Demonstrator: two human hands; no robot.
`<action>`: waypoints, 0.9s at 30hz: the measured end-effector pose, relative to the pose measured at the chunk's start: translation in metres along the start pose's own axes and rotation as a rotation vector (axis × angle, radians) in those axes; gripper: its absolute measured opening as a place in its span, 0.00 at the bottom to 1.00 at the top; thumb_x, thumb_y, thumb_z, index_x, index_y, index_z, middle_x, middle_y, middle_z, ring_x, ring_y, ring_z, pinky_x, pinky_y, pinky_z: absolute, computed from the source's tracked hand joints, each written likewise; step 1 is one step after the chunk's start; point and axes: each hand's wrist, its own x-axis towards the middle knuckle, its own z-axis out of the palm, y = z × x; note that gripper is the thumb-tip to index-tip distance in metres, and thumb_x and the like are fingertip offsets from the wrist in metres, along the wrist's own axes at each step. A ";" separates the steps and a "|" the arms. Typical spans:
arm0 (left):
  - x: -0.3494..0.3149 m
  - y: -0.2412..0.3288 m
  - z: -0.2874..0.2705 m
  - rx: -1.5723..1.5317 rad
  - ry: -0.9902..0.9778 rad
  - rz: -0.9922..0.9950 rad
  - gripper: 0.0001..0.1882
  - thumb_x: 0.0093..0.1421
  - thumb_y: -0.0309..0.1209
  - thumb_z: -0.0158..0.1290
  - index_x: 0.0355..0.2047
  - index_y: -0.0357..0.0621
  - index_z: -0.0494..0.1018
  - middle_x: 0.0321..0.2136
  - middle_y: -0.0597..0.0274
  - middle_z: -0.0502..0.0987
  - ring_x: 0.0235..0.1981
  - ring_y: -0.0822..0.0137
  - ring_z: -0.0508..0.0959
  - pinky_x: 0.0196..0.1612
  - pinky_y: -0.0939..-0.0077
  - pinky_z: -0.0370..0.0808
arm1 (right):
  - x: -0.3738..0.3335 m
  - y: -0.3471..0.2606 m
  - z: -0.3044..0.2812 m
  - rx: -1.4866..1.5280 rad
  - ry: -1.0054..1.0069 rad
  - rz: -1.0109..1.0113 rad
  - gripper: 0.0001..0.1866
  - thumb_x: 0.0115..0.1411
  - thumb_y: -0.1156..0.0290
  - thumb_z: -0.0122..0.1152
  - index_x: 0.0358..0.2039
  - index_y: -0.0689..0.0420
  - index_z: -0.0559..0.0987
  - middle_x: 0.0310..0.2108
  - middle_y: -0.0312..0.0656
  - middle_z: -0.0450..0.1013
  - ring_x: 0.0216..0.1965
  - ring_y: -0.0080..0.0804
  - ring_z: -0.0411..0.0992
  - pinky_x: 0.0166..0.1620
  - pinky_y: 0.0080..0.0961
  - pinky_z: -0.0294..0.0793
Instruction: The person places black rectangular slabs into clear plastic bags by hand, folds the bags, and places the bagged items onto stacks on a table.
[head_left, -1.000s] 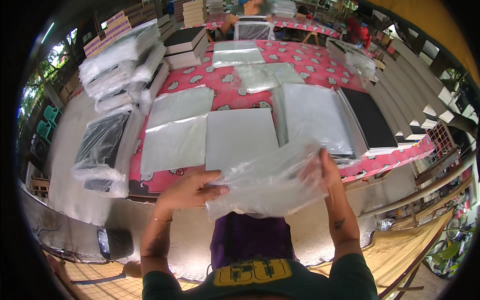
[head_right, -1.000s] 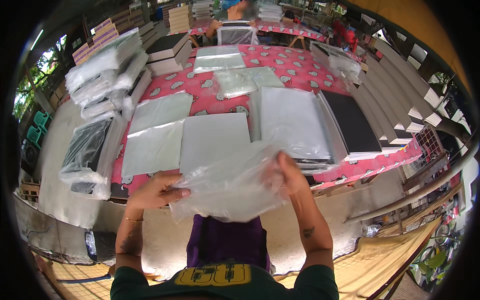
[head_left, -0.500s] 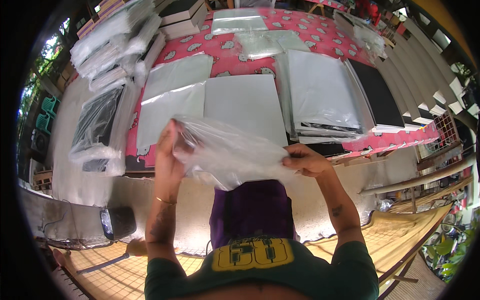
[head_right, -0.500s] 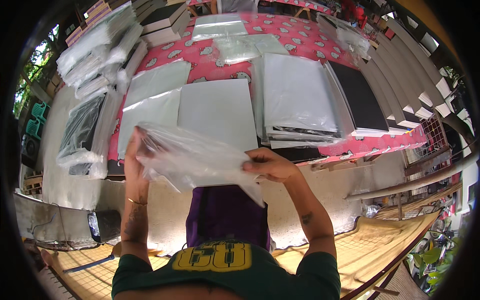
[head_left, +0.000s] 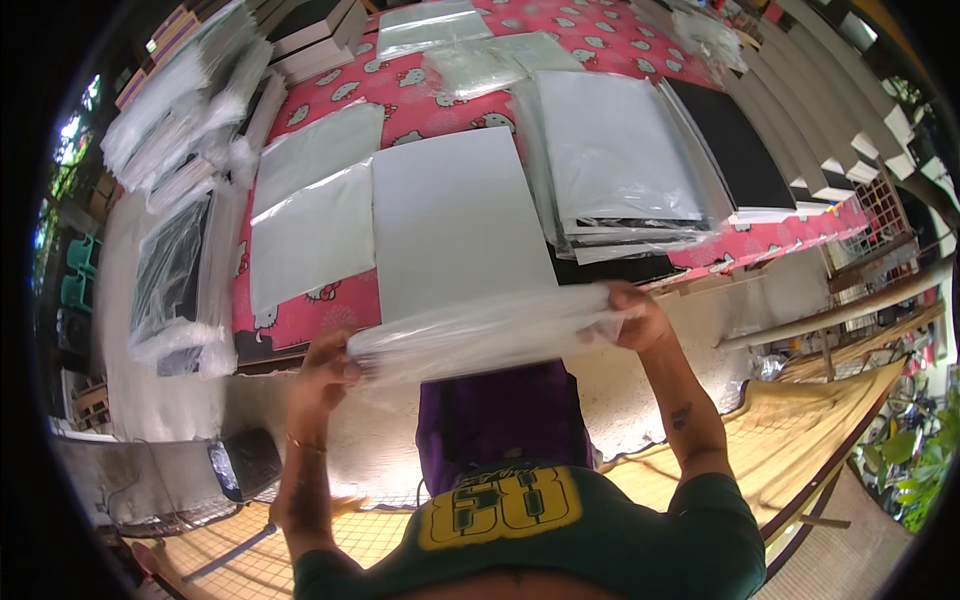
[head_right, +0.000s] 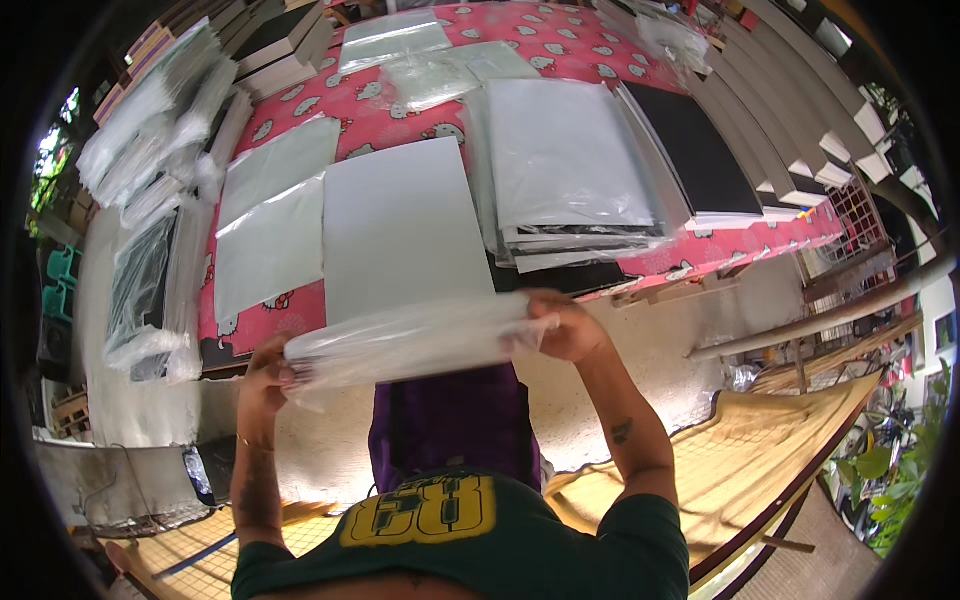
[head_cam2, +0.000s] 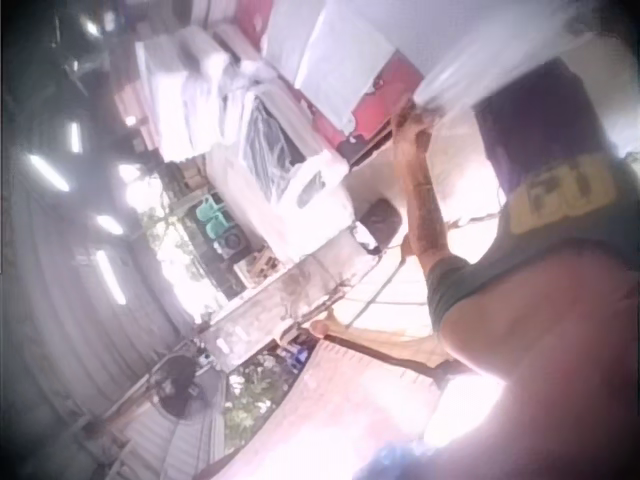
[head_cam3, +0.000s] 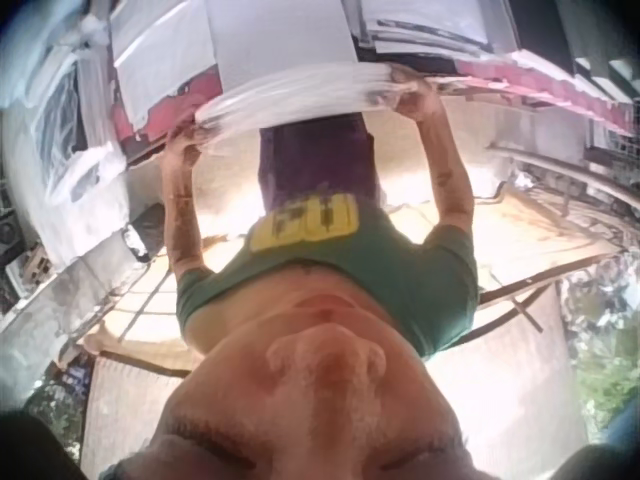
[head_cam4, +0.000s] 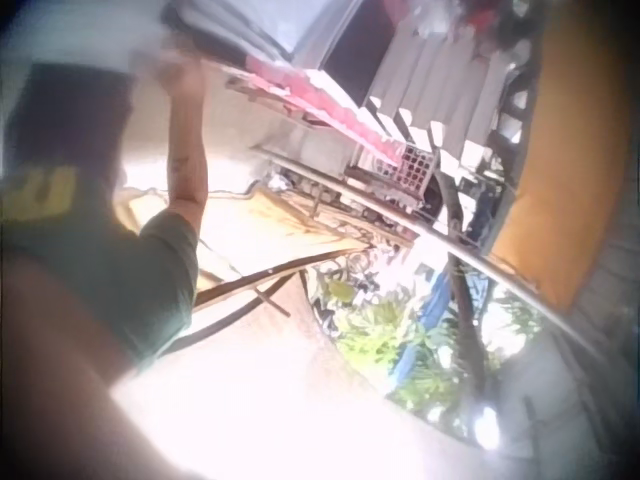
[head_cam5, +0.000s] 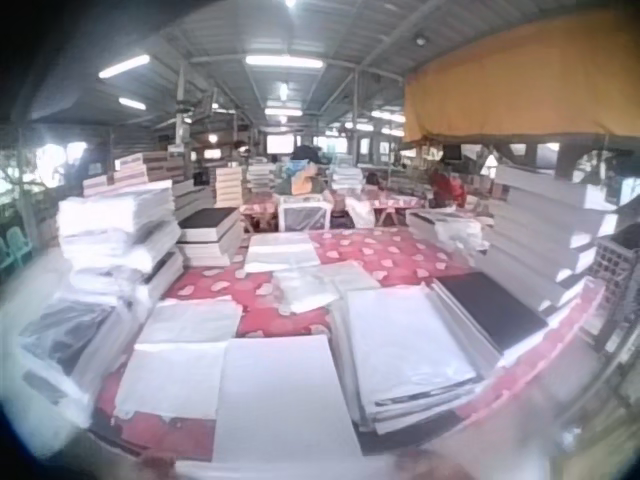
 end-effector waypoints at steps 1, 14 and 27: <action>-0.006 -0.003 0.008 -0.038 0.090 0.067 0.10 0.47 0.22 0.52 0.33 0.38 0.73 0.23 0.64 0.74 0.21 0.75 0.70 0.24 0.83 0.65 | 0.000 0.001 0.006 0.023 -0.075 0.074 0.27 0.55 0.69 0.56 0.53 0.69 0.67 0.50 0.50 0.70 0.51 0.38 0.70 0.53 0.38 0.68; -0.032 -0.079 0.051 0.677 0.592 0.069 0.29 0.52 0.16 0.36 0.57 0.34 0.64 0.23 0.61 0.74 0.21 0.82 0.67 0.25 0.89 0.63 | -0.005 0.110 0.038 -1.168 1.076 -0.337 0.28 0.53 0.86 0.45 0.57 0.59 0.68 0.31 0.40 0.73 0.26 0.17 0.64 0.29 0.16 0.66; -0.065 -0.017 0.005 -0.450 0.612 0.501 0.25 0.53 0.31 0.53 0.50 0.36 0.66 0.48 0.56 0.69 0.49 0.63 0.70 0.54 0.70 0.66 | -0.011 -0.014 0.136 -0.070 0.182 -0.452 0.37 0.52 0.60 0.62 0.60 0.58 0.58 0.51 0.44 0.66 0.50 0.34 0.68 0.55 0.34 0.65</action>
